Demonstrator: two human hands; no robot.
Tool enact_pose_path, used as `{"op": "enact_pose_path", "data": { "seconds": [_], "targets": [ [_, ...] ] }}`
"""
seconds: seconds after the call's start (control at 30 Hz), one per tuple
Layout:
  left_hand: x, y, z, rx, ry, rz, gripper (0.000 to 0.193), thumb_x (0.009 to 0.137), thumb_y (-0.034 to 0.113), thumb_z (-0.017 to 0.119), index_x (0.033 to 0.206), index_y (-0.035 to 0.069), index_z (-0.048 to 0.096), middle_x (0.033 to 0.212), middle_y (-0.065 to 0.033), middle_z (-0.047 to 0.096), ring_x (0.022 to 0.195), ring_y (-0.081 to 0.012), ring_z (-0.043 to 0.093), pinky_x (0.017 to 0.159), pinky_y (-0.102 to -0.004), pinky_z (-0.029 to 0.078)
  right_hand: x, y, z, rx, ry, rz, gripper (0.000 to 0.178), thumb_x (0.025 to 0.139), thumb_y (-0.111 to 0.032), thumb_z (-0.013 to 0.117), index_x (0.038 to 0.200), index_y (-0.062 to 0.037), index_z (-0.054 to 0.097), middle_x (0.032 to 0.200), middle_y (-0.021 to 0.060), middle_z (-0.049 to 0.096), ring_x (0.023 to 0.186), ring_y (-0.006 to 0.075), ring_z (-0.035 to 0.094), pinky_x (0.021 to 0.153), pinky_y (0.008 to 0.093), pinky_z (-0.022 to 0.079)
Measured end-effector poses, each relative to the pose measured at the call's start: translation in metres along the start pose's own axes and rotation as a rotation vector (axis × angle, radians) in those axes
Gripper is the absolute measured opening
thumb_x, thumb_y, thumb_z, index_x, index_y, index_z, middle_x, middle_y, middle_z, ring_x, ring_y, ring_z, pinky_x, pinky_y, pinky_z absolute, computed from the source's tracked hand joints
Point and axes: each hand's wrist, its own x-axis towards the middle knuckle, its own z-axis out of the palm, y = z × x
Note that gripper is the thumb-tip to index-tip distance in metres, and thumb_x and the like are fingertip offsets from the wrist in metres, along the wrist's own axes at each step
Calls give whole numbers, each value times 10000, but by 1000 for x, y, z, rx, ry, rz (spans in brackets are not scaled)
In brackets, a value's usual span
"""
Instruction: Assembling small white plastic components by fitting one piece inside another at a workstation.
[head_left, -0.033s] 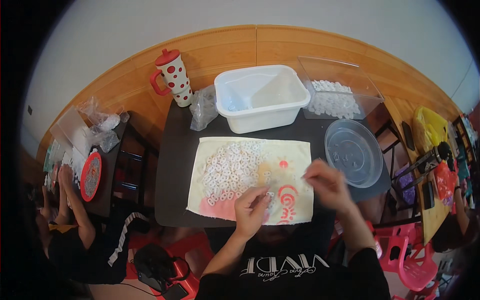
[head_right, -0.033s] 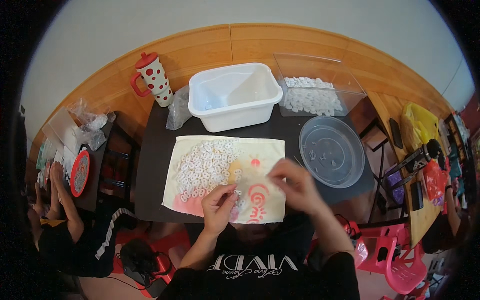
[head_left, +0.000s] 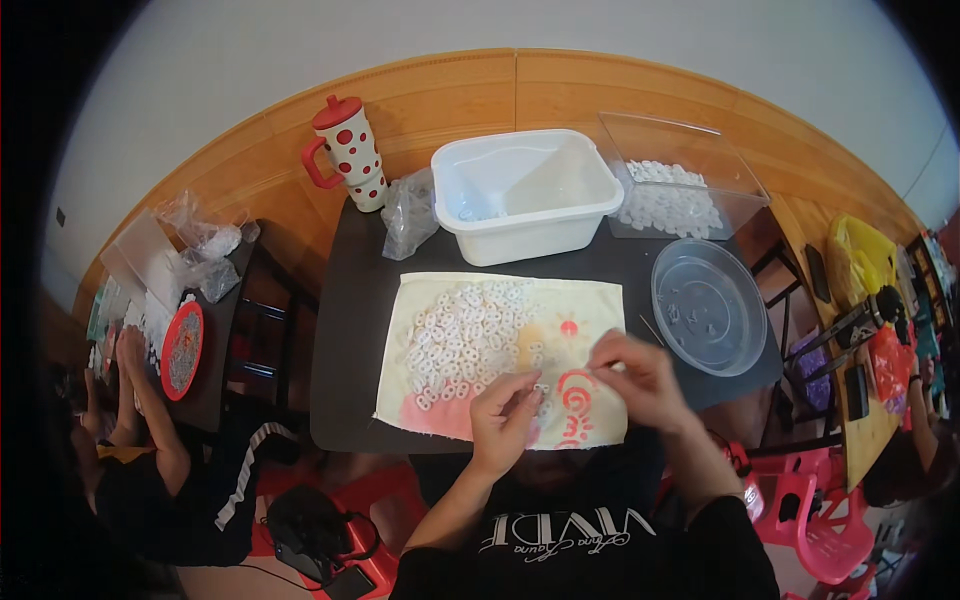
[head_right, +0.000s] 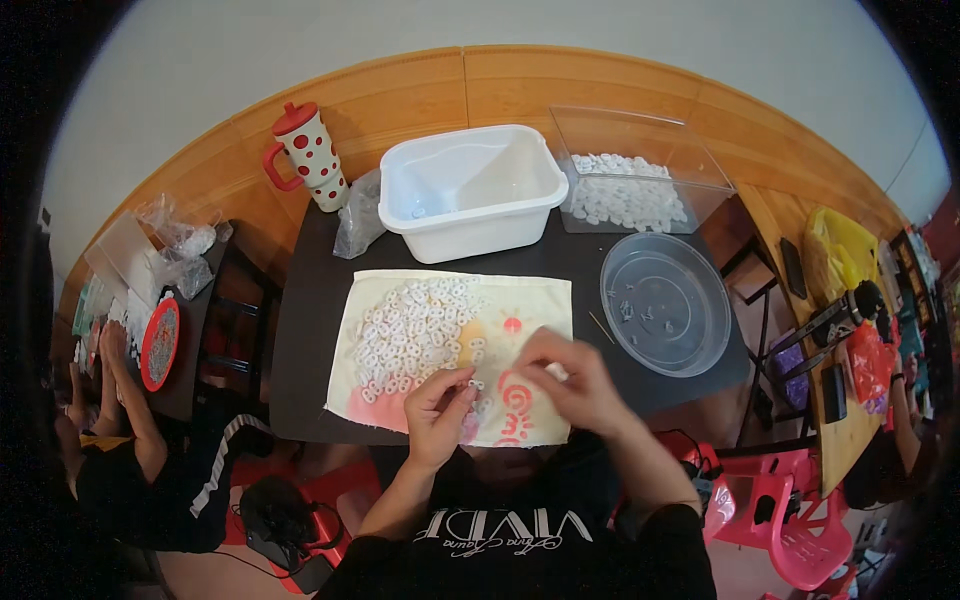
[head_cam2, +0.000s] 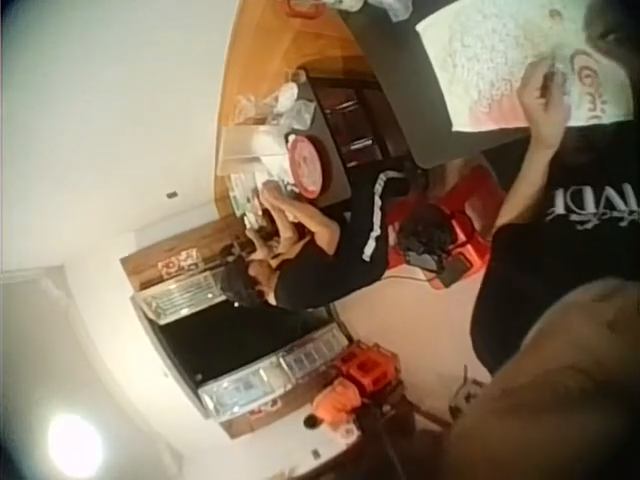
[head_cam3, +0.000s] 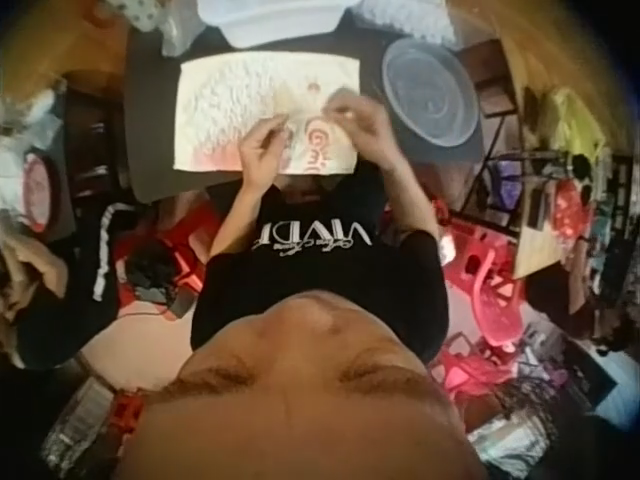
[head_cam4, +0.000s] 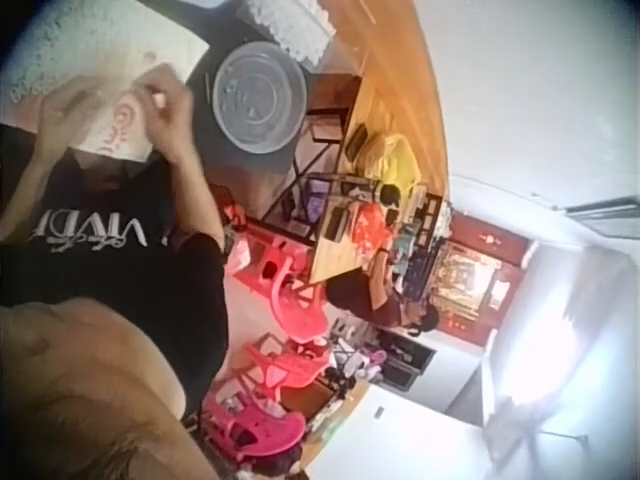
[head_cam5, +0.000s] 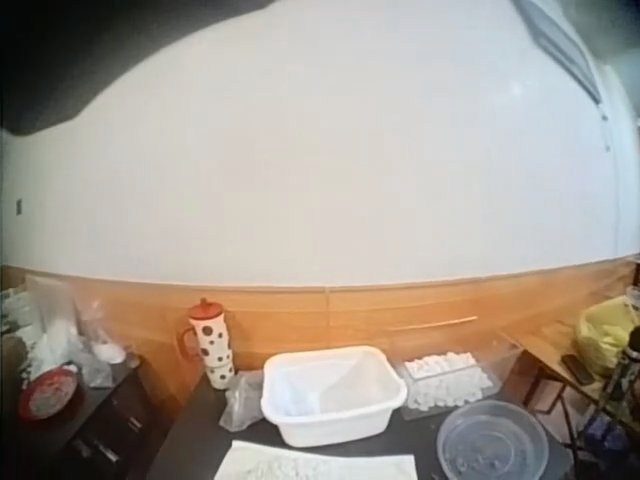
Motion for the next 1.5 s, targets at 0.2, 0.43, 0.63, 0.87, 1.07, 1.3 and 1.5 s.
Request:
{"op": "enact_pose_path", "data": {
  "seconds": [0.2,0.43,0.63,0.87,1.07,1.3,1.5],
  "targets": [
    [1,-1,4,-12,-8,13,284,913,-42,617,1197,-37,628,949,-55,614,820,-89,582,741,-217,476,4,26,47,89,-15,74,54,892,49,619,939,23,616,905,78,604,832,156,593,761,268,472],
    [1,3,3,-1,-1,19,311,912,-60,605,1221,-28,623,950,-50,612,816,-77,562,743,-207,466,4,23,49,61,-78,110,56,915,40,601,967,22,608,893,75,593,847,144,582,763,261,467],
    [-1,2,1,-53,-48,5,358,907,-89,588,1261,-34,592,943,-42,602,789,-60,555,693,-192,458,10,18,43,-100,-163,53,34,905,12,612,930,5,590,842,112,573,773,234,586,697,321,467],
    [-2,4,3,-79,-25,-8,361,910,-92,591,1267,-36,585,921,-25,600,748,-50,552,651,-185,450,11,18,39,-300,-244,0,49,885,-19,634,917,-5,600,813,144,574,739,307,580,661,359,464],
    [-4,2,3,-76,31,-12,305,913,-73,611,1217,-43,615,925,-32,614,803,-67,578,726,-196,472,9,6,19,-260,172,65,53,855,15,640,903,21,660,822,114,616,787,228,614,704,287,468],
    [1,5,2,-153,103,-67,221,907,-62,630,1124,-32,664,895,-22,630,743,-69,573,654,-202,457,-20,3,44,-878,-157,-202,257,716,-98,749,962,-85,679,1054,96,574,913,289,559,758,400,427],
    [1,3,3,-163,94,-29,217,931,-51,600,1145,-30,630,874,-36,626,600,-51,529,518,-205,417,-16,4,50,-863,-153,-254,227,710,-119,748,919,-78,669,1100,120,554,930,294,547,764,421,419]
  ]
}}
